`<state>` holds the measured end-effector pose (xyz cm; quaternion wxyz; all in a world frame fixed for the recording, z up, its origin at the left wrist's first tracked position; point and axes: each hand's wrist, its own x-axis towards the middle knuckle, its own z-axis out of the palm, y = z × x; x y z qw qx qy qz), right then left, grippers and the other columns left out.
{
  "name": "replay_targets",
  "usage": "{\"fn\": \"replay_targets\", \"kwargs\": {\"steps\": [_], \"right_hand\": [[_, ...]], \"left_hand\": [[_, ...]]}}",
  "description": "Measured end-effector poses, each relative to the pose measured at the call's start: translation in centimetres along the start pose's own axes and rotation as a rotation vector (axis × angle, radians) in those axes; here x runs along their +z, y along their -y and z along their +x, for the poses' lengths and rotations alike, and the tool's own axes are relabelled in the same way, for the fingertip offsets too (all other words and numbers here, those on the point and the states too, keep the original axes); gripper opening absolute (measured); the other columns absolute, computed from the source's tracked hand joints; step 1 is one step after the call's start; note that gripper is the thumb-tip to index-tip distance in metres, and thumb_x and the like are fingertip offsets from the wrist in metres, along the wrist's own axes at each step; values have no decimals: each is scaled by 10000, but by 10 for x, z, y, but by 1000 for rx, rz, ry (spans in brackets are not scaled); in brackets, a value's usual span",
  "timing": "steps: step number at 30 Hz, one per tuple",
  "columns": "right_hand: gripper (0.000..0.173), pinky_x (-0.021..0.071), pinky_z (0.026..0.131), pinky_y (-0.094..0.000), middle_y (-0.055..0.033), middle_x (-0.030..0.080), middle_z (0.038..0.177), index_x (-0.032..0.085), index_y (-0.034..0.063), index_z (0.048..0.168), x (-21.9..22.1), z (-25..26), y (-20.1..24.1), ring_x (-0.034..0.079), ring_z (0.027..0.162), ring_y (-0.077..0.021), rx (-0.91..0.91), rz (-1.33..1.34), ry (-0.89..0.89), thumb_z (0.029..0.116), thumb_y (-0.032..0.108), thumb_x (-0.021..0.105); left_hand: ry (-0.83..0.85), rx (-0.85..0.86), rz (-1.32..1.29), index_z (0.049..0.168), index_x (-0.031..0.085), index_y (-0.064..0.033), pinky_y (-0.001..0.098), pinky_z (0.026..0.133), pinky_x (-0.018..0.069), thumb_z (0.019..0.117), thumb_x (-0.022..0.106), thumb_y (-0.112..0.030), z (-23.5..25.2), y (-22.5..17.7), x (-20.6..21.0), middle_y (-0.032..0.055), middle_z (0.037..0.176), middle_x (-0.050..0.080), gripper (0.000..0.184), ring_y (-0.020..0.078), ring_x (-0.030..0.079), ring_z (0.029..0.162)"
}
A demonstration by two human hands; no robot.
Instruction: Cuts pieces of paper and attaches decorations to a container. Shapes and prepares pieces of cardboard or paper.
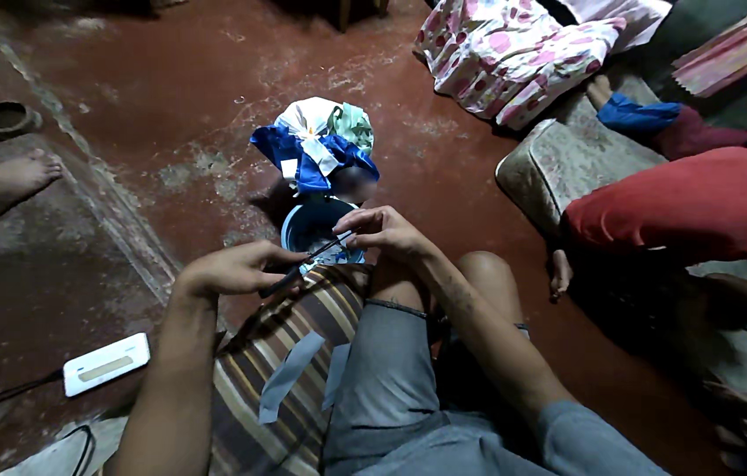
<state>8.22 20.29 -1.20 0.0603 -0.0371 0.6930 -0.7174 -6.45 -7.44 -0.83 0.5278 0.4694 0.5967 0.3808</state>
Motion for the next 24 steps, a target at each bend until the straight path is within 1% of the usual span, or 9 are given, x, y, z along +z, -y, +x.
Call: {"fn": "replay_targets", "kwargs": {"steps": [3, 6, 7, 10, 15, 19, 20, 22, 24], "right_hand": [[281, 575, 671, -268, -91, 689, 1201, 730, -4, 1134, -1, -4, -5, 655, 813, -113, 12, -7, 14, 866, -68, 673], [276, 588, 743, -288, -78, 704, 1164, 739, 0, 1117, 0, 1, -3, 671, 868, -117, 23, 17, 27, 860, -78, 674], [273, 587, 770, -288, -73, 706, 1161, 741, -1, 1115, -1, 3, -1, 672, 888, -114, 29, 23, 36, 863, -80, 670], [262, 586, 773, -285, -70, 706, 1158, 744, -3, 1105, -1, 6, -2, 670, 880, -110, 45, 31, 50, 867, -82, 672], [255, 584, 779, -284, -75, 707, 1147, 745, -9, 1097, -5, 9, -1, 668, 884, -108, 45, 23, 89, 869, -89, 662], [269, 595, 761, -296, -94, 699, 1168, 738, -12, 1116, -6, 5, -4, 678, 884, -131, 31, -6, 112, 869, -92, 667], [277, 596, 749, -292, -95, 695, 1178, 734, -7, 1131, -6, 1, -4, 676, 878, -134, 29, -31, 114, 875, -89, 667], [310, 583, 683, -276, -99, 690, 1185, 726, 7, 1169, -8, -8, -7, 660, 822, -133, 33, -47, 110, 880, -85, 660], [307, 585, 689, -288, -100, 684, 1199, 722, 7, 1167, -8, -8, -7, 663, 840, -145, 27, -33, 112, 878, -71, 657]], "left_hand": [[25, 3, -35, 1387, 628, -83, 254, 743, 594, 942, 630, -90, 3, 4, 3, 41, 1010, 747, 446, 114, 709, 852], [55, 28, -27, 1394, 613, -75, 265, 794, 599, 951, 623, -117, 7, 5, 0, 23, 1026, 741, 445, 98, 707, 883], [59, 36, -17, 1387, 615, -69, 265, 787, 598, 953, 615, -109, 8, 3, -1, 19, 1013, 740, 436, 95, 705, 874], [61, 22, -14, 1389, 612, -65, 256, 764, 597, 956, 604, -82, 7, 1, 0, 11, 982, 740, 434, 83, 704, 850], [69, -8, -19, 1412, 586, -53, 260, 759, 592, 941, 601, -73, 10, 1, 0, 37, 1029, 735, 472, 90, 700, 862], [45, -34, 0, 1423, 584, -65, 273, 820, 586, 955, 611, -76, 11, 1, 4, 50, 1090, 733, 468, 101, 700, 917], [34, -39, -6, 1414, 594, -63, 270, 821, 586, 950, 613, -69, 12, 0, 6, 49, 1089, 733, 464, 101, 700, 915], [26, -25, -33, 1390, 614, -52, 263, 817, 588, 938, 612, -62, 12, 2, 8, 47, 1069, 740, 452, 105, 703, 903], [27, -2, -42, 1381, 614, -34, 264, 821, 590, 923, 599, -65, 11, 1, 9, 46, 1037, 741, 460, 105, 705, 894]]}}
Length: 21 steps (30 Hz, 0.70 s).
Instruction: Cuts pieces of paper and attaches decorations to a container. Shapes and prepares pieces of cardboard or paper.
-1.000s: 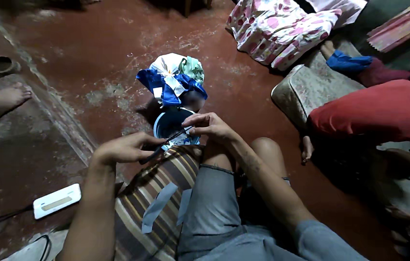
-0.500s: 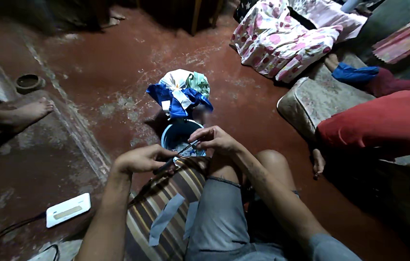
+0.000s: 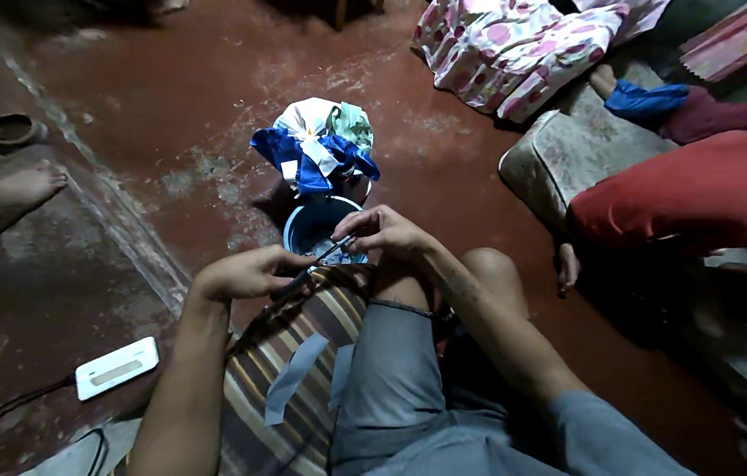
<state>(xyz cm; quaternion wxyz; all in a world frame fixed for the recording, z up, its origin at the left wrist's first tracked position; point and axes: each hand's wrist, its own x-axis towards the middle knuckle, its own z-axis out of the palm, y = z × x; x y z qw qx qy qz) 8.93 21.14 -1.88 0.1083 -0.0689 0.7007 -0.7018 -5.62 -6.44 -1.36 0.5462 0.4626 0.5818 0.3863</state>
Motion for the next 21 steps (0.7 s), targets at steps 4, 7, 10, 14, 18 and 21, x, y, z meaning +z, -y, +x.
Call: {"fn": "replay_targets", "kwargs": {"steps": [4, 7, 10, 14, 18, 21], "right_hand": [[282, 589, 689, -283, -100, 684, 1197, 727, 0, 1145, 0, 4, 4, 669, 849, -144, 0, -7, 2, 876, -65, 668], [306, 583, 673, -274, -104, 682, 1199, 726, 0, 1159, 0, -1, 0, 661, 826, -142, 1, 1, 4, 870, -78, 666], [316, 583, 649, -274, -104, 683, 1201, 731, 3, 1155, 2, 0, 3, 660, 809, -144, 8, -2, -1, 860, -94, 673], [308, 577, 646, -266, -107, 683, 1195, 729, -5, 1149, 2, 0, 4, 658, 808, -138, 4, 10, 10, 859, -93, 670], [314, 579, 645, -267, -109, 682, 1204, 729, -4, 1157, 2, 0, 5, 660, 804, -139, 14, 23, 12, 862, -90, 669], [302, 577, 641, -265, -113, 683, 1196, 726, -10, 1152, 2, -3, 5, 658, 796, -139, 10, 55, 17, 867, -79, 657]], "left_hand": [[-3, -26, -9, 1348, 650, -57, 239, 777, 590, 930, 613, -38, 0, -3, 0, 26, 977, 750, 420, 84, 705, 841], [26, -37, -24, 1361, 641, -64, 260, 799, 596, 948, 609, -47, 0, -5, -1, 47, 1005, 748, 415, 103, 712, 857], [7, -53, -31, 1351, 654, -66, 248, 769, 596, 939, 605, -17, -2, -7, 0, 44, 986, 753, 418, 109, 714, 835], [-3, -61, -34, 1350, 651, -52, 242, 747, 595, 926, 607, -8, -3, -5, -1, 44, 967, 751, 428, 102, 709, 809], [-8, -44, -24, 1340, 659, -55, 223, 716, 580, 920, 610, -8, -2, -7, 1, 29, 959, 749, 425, 85, 696, 793], [3, -41, -42, 1363, 640, -50, 239, 762, 591, 921, 605, -3, -1, -8, 1, 50, 986, 749, 446, 106, 709, 839]]}}
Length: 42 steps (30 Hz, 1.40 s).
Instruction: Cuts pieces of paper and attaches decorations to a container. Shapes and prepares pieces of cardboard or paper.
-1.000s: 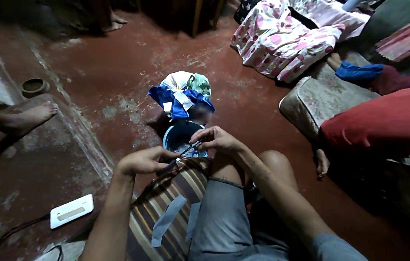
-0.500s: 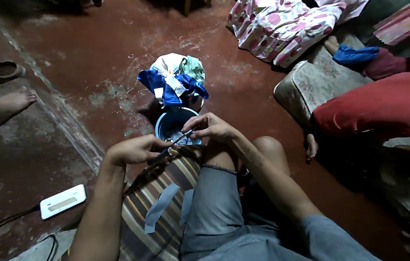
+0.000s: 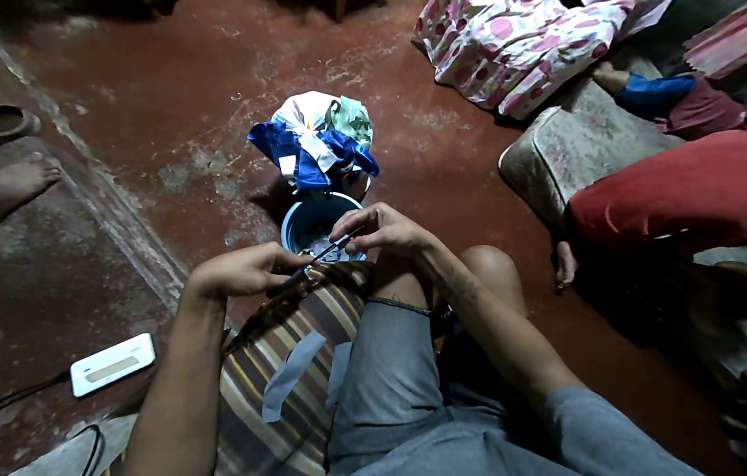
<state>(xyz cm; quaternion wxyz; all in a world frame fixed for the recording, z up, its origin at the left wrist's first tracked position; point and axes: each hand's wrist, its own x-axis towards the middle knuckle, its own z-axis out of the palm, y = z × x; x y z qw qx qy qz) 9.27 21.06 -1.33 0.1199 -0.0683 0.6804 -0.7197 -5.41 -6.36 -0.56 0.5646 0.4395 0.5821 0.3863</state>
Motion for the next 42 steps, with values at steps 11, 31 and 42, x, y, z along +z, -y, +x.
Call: {"fn": "replay_targets", "kwargs": {"steps": [11, 31, 42], "right_hand": [[311, 588, 660, -288, -121, 685, 1180, 726, -18, 1137, 0, -1, -2, 670, 824, -160, -18, 48, 7, 835, -84, 692], [274, 572, 699, -266, -87, 724, 1061, 712, -34, 1163, -61, 48, -15, 648, 758, -82, 126, -74, 32, 898, -47, 644], [781, 469, 1027, -611, -224, 496, 1507, 432, 114, 1559, -111, 102, -142, 575, 1274, -415, 595, -672, 266, 857, -145, 656]], "left_hand": [[-5, 49, -19, 1354, 650, -44, 250, 817, 596, 920, 599, 10, 1, 4, 0, 51, 993, 756, 440, 111, 718, 867], [-233, 149, 4, 1401, 623, -71, 298, 838, 624, 890, 686, -125, -40, 5, -30, 82, 1123, 756, 518, 200, 742, 976], [-318, -46, 70, 1444, 590, -127, 292, 809, 624, 933, 685, -112, -38, 6, -31, 34, 1093, 756, 520, 153, 736, 955]]}}
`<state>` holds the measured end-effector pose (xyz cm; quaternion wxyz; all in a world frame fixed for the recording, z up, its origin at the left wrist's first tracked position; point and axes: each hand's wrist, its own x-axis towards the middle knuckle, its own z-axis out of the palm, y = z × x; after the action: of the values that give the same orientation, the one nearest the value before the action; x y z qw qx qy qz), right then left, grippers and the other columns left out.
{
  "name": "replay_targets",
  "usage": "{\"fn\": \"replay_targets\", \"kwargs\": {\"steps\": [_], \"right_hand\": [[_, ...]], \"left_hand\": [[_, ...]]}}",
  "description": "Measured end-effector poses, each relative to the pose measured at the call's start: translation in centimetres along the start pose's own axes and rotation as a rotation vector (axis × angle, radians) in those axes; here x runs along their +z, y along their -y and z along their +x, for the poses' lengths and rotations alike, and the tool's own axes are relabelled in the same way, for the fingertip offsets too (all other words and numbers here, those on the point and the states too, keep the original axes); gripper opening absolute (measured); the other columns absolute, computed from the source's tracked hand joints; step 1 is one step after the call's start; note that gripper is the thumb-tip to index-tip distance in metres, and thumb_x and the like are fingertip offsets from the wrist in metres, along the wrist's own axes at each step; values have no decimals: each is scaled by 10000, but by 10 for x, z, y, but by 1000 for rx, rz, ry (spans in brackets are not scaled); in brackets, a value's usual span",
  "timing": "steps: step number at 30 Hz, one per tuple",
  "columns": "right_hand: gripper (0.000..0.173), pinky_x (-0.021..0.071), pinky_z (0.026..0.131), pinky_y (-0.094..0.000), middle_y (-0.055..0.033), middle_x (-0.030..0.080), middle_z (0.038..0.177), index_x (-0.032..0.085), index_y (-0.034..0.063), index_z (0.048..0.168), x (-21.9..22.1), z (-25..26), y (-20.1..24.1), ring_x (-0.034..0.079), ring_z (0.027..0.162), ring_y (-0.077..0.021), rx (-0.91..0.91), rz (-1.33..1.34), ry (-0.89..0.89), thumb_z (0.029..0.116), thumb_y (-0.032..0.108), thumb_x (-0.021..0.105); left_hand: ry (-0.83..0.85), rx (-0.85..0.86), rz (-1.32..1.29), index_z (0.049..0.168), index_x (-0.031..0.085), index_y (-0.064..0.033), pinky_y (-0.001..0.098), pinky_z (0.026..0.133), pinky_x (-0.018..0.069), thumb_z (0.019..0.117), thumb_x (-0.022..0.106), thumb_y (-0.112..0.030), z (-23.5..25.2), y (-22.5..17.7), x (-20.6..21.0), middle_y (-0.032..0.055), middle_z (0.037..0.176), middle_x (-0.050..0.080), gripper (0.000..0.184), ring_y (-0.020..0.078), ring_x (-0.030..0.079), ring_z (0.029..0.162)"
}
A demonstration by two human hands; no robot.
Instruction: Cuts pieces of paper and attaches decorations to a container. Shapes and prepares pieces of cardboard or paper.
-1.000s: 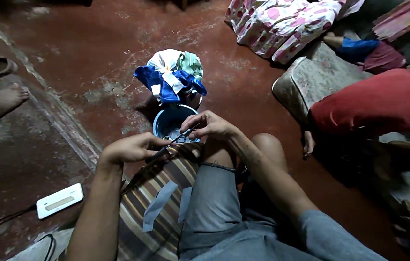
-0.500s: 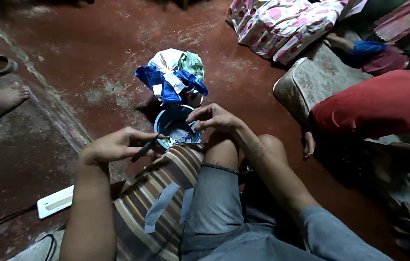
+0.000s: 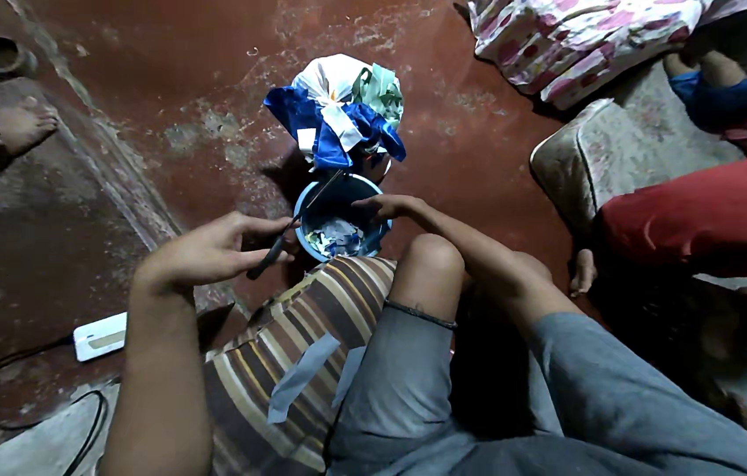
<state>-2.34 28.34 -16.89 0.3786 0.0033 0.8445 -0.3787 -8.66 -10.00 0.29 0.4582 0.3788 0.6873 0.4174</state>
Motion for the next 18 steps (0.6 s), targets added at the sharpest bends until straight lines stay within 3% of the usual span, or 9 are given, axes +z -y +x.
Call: {"fn": "replay_targets", "kwargs": {"steps": [3, 6, 9, 11, 14, 16, 18], "right_hand": [[721, 546, 853, -600, -240, 574, 1402, 452, 176, 1553, -1, -11, -2, 679, 1007, -407, 77, 17, -130, 906, -121, 566], [525, 566, 757, -531, -258, 674, 1126, 525, 133, 1497, -12, -37, 24, 678, 784, -348, 130, -55, -169, 990, 7, 570], [343, 563, 829, -526, -214, 708, 1049, 637, 17, 1339, -11, -89, 69, 694, 840, -314, -71, -142, -236, 1015, 121, 593], [243, 576, 794, -427, -134, 714, 1023, 703, 17, 1187, 7, -128, 108, 682, 820, -207, -286, -149, -313, 1012, 148, 595], [159, 585, 748, -315, -87, 703, 982, 743, 23, 1062, 66, -172, 165, 670, 821, -136, -587, -145, -365, 963, 114, 659], [156, 573, 870, -315, -44, 714, 1031, 763, 80, 1059, 119, -180, 190, 675, 957, -129, -663, -180, -383, 944, 169, 705], [246, 525, 998, -377, -95, 675, 1192, 722, 89, 1160, 161, -170, 199, 629, 1137, -221, -674, -300, -369, 970, 243, 693]], "left_hand": [[-1, 4, 12, 1440, 594, -126, 305, 825, 624, 933, 689, -105, 0, 3, 1, 49, 1098, 754, 516, 160, 737, 946], [-42, 16, 71, 1435, 600, -134, 281, 808, 611, 938, 688, -102, 0, -2, 3, 34, 1094, 755, 506, 125, 729, 925], [-135, 32, 27, 1416, 580, -52, 268, 827, 602, 949, 659, -15, 0, -11, 6, 59, 1102, 744, 475, 124, 722, 947], [-214, 65, -47, 1389, 585, -30, 262, 842, 604, 959, 638, -20, 2, -11, 11, 59, 1071, 741, 433, 123, 723, 945], [-240, 75, -120, 1396, 571, -29, 280, 851, 617, 972, 641, -42, 9, -12, 16, 58, 1056, 754, 430, 147, 741, 947], [-219, 65, -110, 1393, 584, -33, 276, 856, 612, 962, 657, -33, 12, -15, 21, 67, 1069, 750, 438, 148, 738, 955], [-189, 77, -78, 1386, 593, -37, 269, 846, 611, 952, 673, -45, 14, -15, 24, 71, 1070, 749, 442, 145, 737, 952]]}}
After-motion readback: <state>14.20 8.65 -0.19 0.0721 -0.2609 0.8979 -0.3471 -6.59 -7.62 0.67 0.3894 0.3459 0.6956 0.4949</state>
